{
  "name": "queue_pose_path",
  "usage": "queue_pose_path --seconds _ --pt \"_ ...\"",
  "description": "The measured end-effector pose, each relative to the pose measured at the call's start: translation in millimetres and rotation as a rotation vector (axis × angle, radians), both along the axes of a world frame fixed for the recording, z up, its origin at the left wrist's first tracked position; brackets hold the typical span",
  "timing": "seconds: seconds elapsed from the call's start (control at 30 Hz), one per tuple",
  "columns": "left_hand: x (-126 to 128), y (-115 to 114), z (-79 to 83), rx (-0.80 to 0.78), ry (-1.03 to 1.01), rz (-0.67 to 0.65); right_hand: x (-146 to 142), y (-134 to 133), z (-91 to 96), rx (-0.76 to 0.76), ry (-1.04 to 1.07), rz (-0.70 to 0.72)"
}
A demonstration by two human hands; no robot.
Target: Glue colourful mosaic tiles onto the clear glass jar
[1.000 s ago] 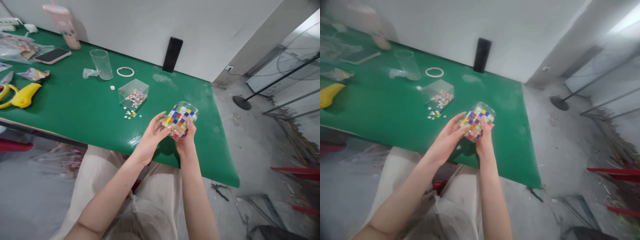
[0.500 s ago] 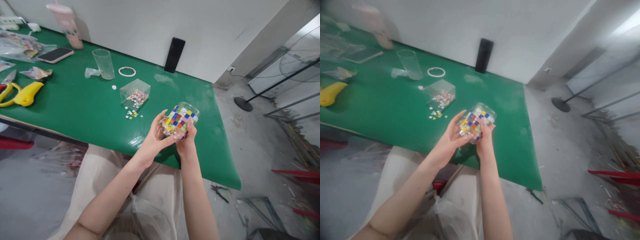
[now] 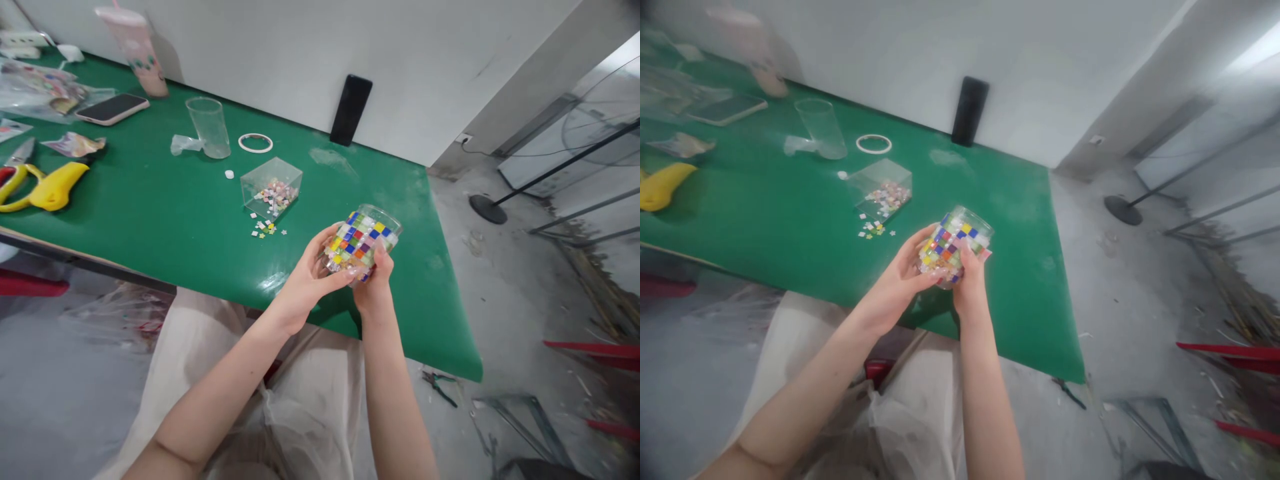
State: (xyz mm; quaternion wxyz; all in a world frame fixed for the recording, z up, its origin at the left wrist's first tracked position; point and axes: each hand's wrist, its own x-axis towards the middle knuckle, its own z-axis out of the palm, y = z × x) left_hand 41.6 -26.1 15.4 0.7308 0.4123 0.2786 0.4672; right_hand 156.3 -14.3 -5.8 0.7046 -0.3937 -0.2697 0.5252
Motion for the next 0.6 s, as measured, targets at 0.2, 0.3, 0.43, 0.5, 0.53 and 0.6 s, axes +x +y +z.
queue_pose_path --seconds 0.2,0.3,0.43,0.5,0.53,0.6 --pt "0.0 0.2 -2.2 -0.005 -0.015 -0.014 1.2 1.2 -4.0 0.003 -0.016 -0.013" --pt "-0.2 0.4 -2.2 -0.012 -0.02 -0.019 1.9 1.2 -5.3 0.014 -0.045 -0.011" --pt "-0.2 1.0 -3.1 -0.018 -0.044 -0.025 2.5 0.4 -5.5 0.016 -0.057 0.002" --pt "0.2 1.4 -4.5 -0.019 -0.06 -0.031 2.9 0.3 -5.8 0.016 -0.068 0.007" --pt "0.4 1.7 -5.3 -0.024 -0.066 -0.034 2.9 0.4 -6.1 0.014 -0.075 0.009" --pt "0.5 2.2 -6.3 -0.037 -0.075 -0.037 2.7 1.0 -7.0 0.004 -0.088 0.007"
